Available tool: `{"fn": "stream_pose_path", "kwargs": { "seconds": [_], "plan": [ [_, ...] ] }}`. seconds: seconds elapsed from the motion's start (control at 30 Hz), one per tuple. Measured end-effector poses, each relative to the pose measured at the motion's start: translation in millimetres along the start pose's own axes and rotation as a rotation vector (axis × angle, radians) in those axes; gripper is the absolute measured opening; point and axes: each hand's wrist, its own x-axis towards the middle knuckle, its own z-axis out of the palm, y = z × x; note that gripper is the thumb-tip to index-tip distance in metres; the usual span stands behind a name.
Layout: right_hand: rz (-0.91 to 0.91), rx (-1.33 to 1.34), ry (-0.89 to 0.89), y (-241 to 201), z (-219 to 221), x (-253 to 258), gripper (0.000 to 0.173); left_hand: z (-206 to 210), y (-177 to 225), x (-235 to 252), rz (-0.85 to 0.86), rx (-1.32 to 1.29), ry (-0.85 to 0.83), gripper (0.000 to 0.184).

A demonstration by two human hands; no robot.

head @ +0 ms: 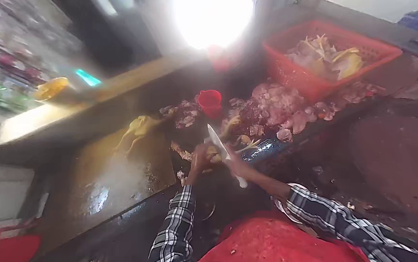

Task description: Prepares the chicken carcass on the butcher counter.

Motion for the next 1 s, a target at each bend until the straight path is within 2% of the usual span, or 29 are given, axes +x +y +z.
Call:
{"fn": "stream_pose_path", "kwargs": {
  "seconds": [0.13, 0.33, 0.53, 0.63, 0.7, 0.73, 0.77, 0.83, 0.93, 0.97, 1.0],
  "plan": [
    [0.056, -0.09, -0.037, -15, 6, 15, 0.072, -4, -1, -2, 0.0, -0.035, 0.008, 0.045],
    [0.148, -0.185, -0.11, 0, 23, -76, 0.076, -5, -2, -9, -0.03, -0.086, 0.002, 0.044],
    [0.095, 0.047, -0.061, -7, 43, -23, 0.078, -6, -2, -12, -0.037, -0.101, 0.041, 0.043],
    [0.129, 0.072, -0.155, 8, 46, -64, 0.079, -17, -5, -8, -0.151, -0.19, -0.005, 0.037],
    [0.164, 0.104, -0.185, 26, 25, -106, 0.076, -20, -11, -10, -0.2, -0.28, -0.034, 0.033],
    [0.15, 0.08, -0.137, 31, 6, -123, 0.072, -21, -10, -14, -0.202, -0.292, -0.037, 0.032],
    [0.112, -0.048, -0.058, 32, -21, -135, 0.07, -21, -4, -18, -0.191, -0.281, -0.023, 0.034],
    [0.057, -0.532, 0.072, 34, -90, -148, 0.07, -19, 28, -29, -0.218, -0.212, 0.004, 0.042],
    [0.054, -0.977, 0.053, 66, -175, -150, 0.071, -10, 86, -28, -0.457, -0.039, 0.026, 0.07],
    [0.048, -1.052, 0.017, 81, -192, -147, 0.07, -1, 94, -22, -0.494, 0.016, 0.047, 0.072],
    [0.023, -1.09, -0.005, 96, -204, -141, 0.069, 7, 96, -17, -0.515, 0.058, 0.084, 0.066]
  ]
}}
